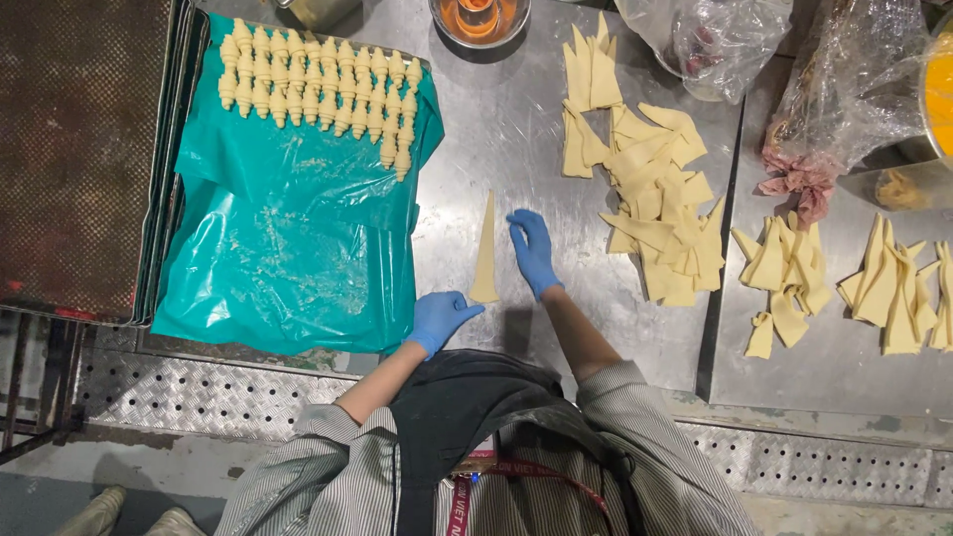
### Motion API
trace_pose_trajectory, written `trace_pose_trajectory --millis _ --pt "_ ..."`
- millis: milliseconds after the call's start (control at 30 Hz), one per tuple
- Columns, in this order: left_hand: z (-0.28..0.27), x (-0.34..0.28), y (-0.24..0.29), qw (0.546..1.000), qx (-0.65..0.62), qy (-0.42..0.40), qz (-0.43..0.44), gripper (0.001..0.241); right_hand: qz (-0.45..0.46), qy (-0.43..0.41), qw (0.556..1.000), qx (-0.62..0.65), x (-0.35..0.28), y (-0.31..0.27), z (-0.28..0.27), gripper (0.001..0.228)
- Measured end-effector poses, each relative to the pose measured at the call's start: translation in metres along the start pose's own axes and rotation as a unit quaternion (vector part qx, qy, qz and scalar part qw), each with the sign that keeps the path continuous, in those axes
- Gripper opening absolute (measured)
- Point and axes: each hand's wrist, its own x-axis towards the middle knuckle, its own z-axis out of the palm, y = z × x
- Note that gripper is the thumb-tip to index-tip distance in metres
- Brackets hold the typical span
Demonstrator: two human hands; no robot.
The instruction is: Shape triangular dough pieces into croissants and arrange them on a tray.
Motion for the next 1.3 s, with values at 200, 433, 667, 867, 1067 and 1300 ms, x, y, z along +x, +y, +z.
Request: trace_pose_trajectory --millis 200,433,667,867,1067,1300 --pt "-0.003 0.003 -0.009 0.935 0.026 0.179 0.305 0.028 -0.097 -0.104 0.988 -0.065 -0.111 -0.020 -0.023 0.023" --pt "0.005 0.018 -0.010 0.944 0.017 0.159 0.289 0.014 -0.092 -0.098 0.977 -0.167 -0.113 -0.027 -0.010 0.019" --pt "0.003 0.025 0.018 0.950 -0.010 0.223 0.217 0.020 -0.071 -0.082 0.982 -0.155 -0.099 -0.020 0.004 0.016" --pt "0.000 0.027 0.006 0.965 -0.007 0.179 0.193 0.012 -0.062 -0.089 0.983 -0.147 -0.095 -0.025 -0.003 0.013" --pt "-0.003 0.016 -0.013 0.940 -0.038 0.183 0.284 0.014 -0.035 -0.128 0.979 -0.153 -0.102 -0.039 -0.014 0.015" --pt "0.002 0.031 -0.007 0.939 -0.057 0.210 0.268 0.013 -0.034 -0.088 0.983 -0.155 -0.095 -0.025 -0.009 0.018"
